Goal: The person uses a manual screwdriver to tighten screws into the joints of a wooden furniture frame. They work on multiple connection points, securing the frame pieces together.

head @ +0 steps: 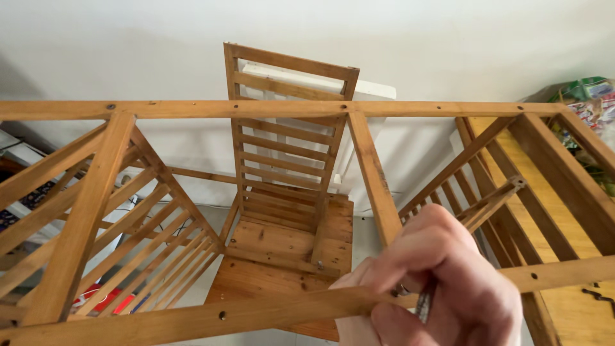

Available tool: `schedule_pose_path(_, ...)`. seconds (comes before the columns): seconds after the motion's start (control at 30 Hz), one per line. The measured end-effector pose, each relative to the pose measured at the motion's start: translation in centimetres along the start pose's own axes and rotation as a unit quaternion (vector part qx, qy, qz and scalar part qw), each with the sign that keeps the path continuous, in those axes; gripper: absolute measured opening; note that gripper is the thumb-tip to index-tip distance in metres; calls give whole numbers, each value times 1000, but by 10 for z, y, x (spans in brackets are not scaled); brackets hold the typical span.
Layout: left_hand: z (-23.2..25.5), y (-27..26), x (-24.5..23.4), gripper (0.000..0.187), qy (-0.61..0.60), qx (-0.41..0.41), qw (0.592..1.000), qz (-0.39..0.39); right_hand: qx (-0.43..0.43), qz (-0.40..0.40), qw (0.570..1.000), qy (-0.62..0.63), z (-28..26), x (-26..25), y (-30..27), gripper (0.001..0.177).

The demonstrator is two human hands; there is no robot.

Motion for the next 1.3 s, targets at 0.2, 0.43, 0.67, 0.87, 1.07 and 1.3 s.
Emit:
schedule_pose_path(0.2, -1, 4, 0, 78, 16, 30, 999, 1, 48, -118, 982, 140, 9, -9, 14, 17)
schedule_pose_path(0.43, 1, 7, -7, 76, -31, 9, 999, 38, 32, -250, 909, 331, 7, 3, 19, 11)
schedule_pose_path(0.67, -1, 9, 0, 72, -6, 30, 999, 41, 308, -252, 894, 204, 37, -27, 21, 55)
schedule_pose_path(0.87, 3, 6, 0, 75, -7, 39, 998, 44, 357, -431, 829, -14, 43, -36, 15, 21)
schedule_pose_path(1.07, 0, 4, 2, 81, 21, 34, 999, 33, 294, -575, 730, -223, 51, -38, 23, 36)
schedule_pose_path(1.3, -1, 2, 0, 77, -12, 12, 1000, 23, 137, -642, 753, -45, 15, 2, 45, 12)
Point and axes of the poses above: each hand's wrist, its own y-axis towards the middle knuckle, its own x-axis out of the palm, z = x × y, the point moved 9 cm from there along y, towards the middle knuckle, and after that the axes turned 3 degrees about -z, right-handed, at the moved point
